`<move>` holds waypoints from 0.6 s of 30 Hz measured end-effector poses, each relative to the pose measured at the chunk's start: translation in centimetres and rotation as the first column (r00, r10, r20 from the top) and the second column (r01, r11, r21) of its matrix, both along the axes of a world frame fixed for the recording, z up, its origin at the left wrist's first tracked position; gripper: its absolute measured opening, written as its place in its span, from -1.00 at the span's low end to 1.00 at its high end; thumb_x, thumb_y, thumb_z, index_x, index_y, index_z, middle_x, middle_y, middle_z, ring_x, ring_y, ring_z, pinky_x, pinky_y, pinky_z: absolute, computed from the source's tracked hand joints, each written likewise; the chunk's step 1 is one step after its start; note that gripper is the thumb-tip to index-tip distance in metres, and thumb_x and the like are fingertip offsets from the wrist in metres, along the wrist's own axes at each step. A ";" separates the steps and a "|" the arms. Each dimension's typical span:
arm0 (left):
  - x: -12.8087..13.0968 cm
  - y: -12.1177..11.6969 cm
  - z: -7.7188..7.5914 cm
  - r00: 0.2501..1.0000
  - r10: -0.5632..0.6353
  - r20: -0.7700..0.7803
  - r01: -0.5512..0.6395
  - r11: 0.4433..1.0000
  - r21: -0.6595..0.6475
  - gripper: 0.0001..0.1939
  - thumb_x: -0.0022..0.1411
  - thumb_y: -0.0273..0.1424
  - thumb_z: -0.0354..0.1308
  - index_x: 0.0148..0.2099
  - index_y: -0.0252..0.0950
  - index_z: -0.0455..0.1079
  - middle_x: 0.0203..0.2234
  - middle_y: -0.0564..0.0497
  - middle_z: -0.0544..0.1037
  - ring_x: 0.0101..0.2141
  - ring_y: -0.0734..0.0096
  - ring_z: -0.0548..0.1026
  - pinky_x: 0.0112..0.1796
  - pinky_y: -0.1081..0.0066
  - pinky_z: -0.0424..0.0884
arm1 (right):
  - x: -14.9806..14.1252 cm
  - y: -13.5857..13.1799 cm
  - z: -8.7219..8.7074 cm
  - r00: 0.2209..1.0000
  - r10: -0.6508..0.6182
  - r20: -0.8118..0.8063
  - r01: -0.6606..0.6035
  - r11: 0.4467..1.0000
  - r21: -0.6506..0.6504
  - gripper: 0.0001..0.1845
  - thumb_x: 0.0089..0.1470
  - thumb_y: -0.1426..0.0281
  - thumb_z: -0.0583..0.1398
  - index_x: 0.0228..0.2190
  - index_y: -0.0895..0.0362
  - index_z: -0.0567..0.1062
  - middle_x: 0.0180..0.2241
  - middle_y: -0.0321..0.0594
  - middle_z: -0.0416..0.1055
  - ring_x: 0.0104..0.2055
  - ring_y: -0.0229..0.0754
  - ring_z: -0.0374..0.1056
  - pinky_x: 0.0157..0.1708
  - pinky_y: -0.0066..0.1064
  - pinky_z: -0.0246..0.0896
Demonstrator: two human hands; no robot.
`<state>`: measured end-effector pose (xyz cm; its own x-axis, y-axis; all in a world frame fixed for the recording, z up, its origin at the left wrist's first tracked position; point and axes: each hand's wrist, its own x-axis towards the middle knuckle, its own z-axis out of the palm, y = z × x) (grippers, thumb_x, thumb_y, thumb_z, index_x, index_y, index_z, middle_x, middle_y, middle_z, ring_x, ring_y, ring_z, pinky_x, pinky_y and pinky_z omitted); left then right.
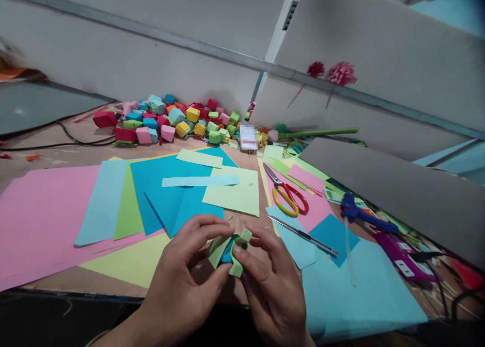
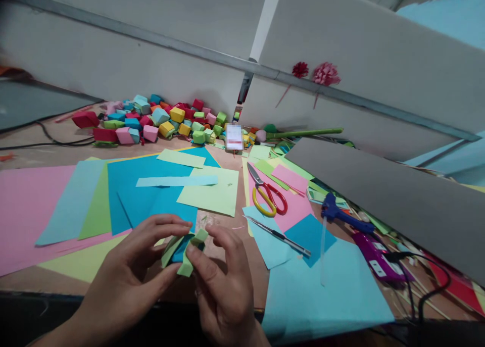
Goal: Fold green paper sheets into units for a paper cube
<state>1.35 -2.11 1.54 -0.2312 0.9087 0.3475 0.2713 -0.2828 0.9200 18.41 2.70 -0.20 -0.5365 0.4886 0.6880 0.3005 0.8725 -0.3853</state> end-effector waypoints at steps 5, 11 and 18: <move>0.0 0.0 0.0 1.000 -0.009 0.003 0.009 1.000 -0.011 -0.60 0.14 -0.54 0.18 -0.04 0.03 0.45 -0.07 0.05 0.44 0.02 0.37 0.46 -0.11 0.50 0.54 | 0.0 0.0 -0.1 1.000 -0.004 0.011 0.004 1.000 -0.013 -0.53 0.07 0.65 0.11 0.02 0.17 0.47 0.14 -0.01 0.18 0.14 -0.04 0.21 0.02 -0.22 0.25; 0.0 0.0 0.1 1.000 -0.008 0.005 0.008 1.000 -0.016 -0.62 0.14 -0.54 0.18 -0.05 0.02 0.45 -0.08 0.05 0.44 0.01 0.40 0.47 -0.12 0.53 0.54 | -0.1 0.1 0.0 1.000 0.003 0.020 -0.003 1.000 -0.009 -0.51 0.07 0.66 0.10 0.03 0.16 0.46 0.14 -0.03 0.18 0.15 -0.05 0.19 0.01 -0.24 0.26; -0.1 0.0 0.0 1.000 -0.005 0.007 0.005 1.000 -0.013 -0.59 0.14 -0.56 0.16 -0.04 0.02 0.44 -0.08 0.05 0.43 0.00 0.41 0.48 -0.12 0.53 0.53 | -0.1 0.0 -0.1 1.000 0.009 0.012 -0.009 1.000 -0.016 -0.50 0.06 0.65 0.10 0.03 0.15 0.46 0.13 -0.02 0.20 0.14 -0.02 0.21 0.01 -0.21 0.26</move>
